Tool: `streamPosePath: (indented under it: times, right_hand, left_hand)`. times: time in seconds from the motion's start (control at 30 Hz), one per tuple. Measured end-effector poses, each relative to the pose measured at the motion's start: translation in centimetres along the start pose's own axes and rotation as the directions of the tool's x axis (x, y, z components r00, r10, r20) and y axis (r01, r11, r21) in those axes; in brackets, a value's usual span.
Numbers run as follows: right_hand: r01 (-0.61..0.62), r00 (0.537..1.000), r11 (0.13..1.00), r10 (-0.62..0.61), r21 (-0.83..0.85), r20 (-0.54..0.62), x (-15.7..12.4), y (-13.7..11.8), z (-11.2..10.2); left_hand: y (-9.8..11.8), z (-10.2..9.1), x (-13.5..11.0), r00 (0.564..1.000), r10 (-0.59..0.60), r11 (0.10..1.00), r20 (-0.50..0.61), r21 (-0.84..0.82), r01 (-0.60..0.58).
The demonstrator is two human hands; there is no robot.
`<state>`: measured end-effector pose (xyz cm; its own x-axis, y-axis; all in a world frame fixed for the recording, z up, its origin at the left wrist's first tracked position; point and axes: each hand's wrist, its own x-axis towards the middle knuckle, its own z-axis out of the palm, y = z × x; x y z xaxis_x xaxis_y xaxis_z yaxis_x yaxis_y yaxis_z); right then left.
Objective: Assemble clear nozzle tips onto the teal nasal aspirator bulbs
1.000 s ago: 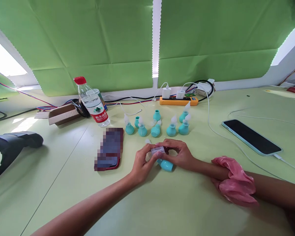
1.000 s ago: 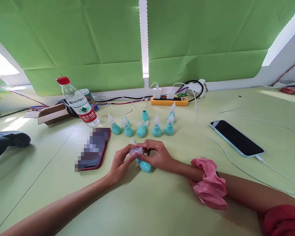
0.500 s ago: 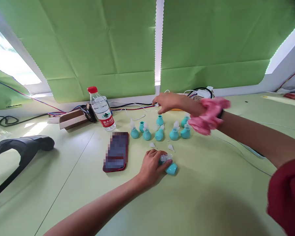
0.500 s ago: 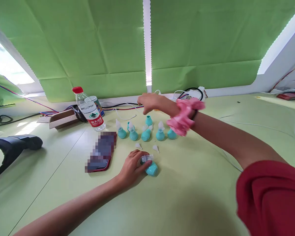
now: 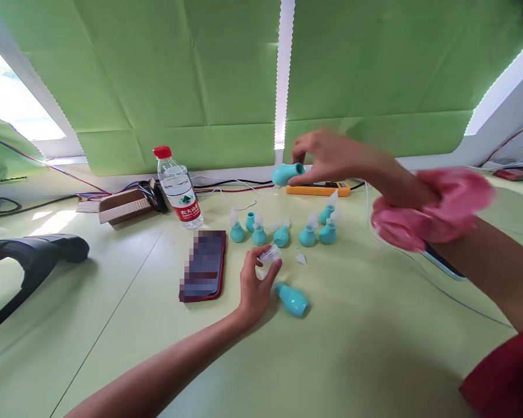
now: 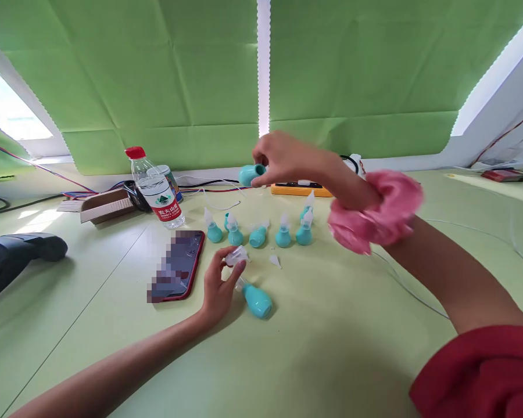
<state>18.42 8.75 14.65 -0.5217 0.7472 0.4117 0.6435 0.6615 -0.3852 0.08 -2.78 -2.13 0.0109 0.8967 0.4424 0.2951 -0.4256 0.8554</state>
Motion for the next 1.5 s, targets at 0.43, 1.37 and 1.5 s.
streamPosePath:
  times: [0.43, 1.37, 1.5]
  right_hand:
    - [-0.21, 0.966, 0.707, 0.043, 0.676, 0.255, -10.6, -2.3, 8.1]
    - [-0.038, 0.989, 0.994, 0.052, 0.098, -0.136, -11.6, -3.7, 10.4]
    - [-0.105, 0.989, 0.977, 0.122, 0.187, -0.085, -11.6, -4.1, 9.8]
  left_hand:
    - [0.0, 0.1, 0.3, 1.0, -0.01, 1.0, -0.027, -0.012, 0.01]
    - [4.8, -2.4, 3.7, 0.867, -0.27, 0.683, 0.419, -0.551, 0.479]
    - [4.9, -2.3, 3.5, 0.845, -0.261, 0.681, 0.466, -0.532, 0.504]
